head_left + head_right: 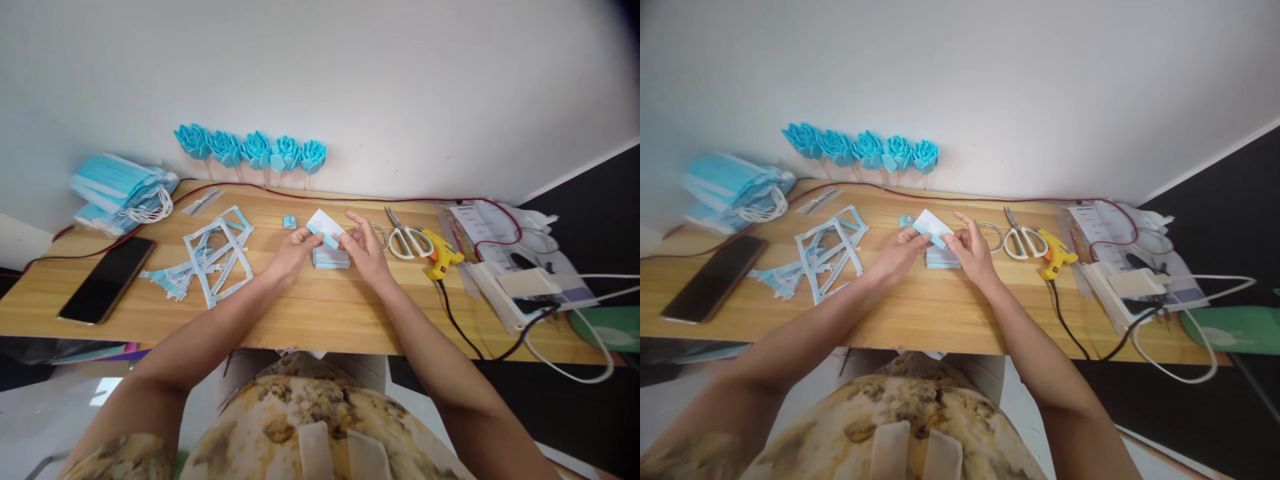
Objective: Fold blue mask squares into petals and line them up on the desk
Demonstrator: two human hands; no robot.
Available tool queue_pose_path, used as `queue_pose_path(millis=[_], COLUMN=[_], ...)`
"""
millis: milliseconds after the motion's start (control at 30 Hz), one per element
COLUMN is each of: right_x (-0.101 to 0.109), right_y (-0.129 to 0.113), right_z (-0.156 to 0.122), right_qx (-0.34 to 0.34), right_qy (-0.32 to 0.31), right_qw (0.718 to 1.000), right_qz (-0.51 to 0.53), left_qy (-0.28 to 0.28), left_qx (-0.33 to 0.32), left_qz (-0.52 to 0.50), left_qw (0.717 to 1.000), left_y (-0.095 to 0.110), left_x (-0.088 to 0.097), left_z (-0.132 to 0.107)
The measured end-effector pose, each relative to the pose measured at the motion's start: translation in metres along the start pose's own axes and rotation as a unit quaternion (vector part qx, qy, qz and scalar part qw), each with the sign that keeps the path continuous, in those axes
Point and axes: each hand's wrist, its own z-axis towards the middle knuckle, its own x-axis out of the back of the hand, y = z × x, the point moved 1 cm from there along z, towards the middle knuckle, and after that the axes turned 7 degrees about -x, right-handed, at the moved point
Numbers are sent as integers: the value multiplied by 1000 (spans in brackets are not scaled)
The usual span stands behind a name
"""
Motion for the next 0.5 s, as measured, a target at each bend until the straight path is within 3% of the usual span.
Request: queue_pose_path(millis=[167, 500], right_x=[-5, -4], right_y=[4, 7], right_z=[-2, -2], right_qx=[-17, -14], right_qy=[-47, -24], right_qw=[998, 1000], right_qz=[22, -7], left_qy=[-11, -57], left_qx=[14, 11], left_qz=[-12, -19], left_qw=[1000, 998], left_y=[2, -4], left_x=[-4, -1], left_z=[-3, -1])
